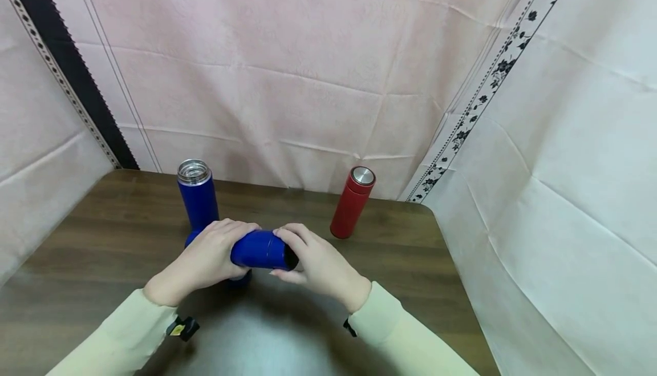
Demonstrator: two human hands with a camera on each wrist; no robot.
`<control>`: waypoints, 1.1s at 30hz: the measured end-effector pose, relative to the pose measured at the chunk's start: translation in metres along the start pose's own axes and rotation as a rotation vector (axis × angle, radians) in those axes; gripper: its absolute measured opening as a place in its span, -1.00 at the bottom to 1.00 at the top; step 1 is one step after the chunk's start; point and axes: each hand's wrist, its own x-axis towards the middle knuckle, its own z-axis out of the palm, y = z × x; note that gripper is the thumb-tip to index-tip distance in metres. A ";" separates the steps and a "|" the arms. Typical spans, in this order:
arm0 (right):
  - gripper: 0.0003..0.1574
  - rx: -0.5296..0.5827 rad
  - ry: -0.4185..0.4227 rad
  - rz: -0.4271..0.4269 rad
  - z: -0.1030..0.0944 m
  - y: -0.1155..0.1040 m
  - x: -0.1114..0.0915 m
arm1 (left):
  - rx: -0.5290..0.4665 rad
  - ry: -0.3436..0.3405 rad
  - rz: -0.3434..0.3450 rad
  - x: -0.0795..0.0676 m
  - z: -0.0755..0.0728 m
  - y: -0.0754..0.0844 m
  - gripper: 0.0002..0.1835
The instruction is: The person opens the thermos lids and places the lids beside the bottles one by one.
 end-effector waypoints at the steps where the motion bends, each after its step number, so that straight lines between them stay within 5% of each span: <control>1: -0.14 0.054 -0.008 0.040 0.000 0.000 0.000 | 0.007 0.013 0.000 0.000 0.001 0.000 -0.13; 8: -0.19 0.524 -0.042 0.519 -0.001 -0.005 0.003 | 0.058 0.121 -0.038 -0.001 0.005 0.005 -0.11; 13: -0.26 0.623 -0.038 0.649 0.000 -0.008 0.008 | 0.105 0.146 -0.030 -0.001 0.007 0.007 -0.09; 23: -0.33 0.584 -0.056 0.618 -0.001 -0.006 0.008 | 0.092 0.138 -0.041 -0.001 0.007 0.008 -0.08; 33: -0.15 0.446 -0.044 0.440 0.003 -0.002 0.005 | 0.041 0.107 -0.067 -0.002 0.008 0.005 -0.10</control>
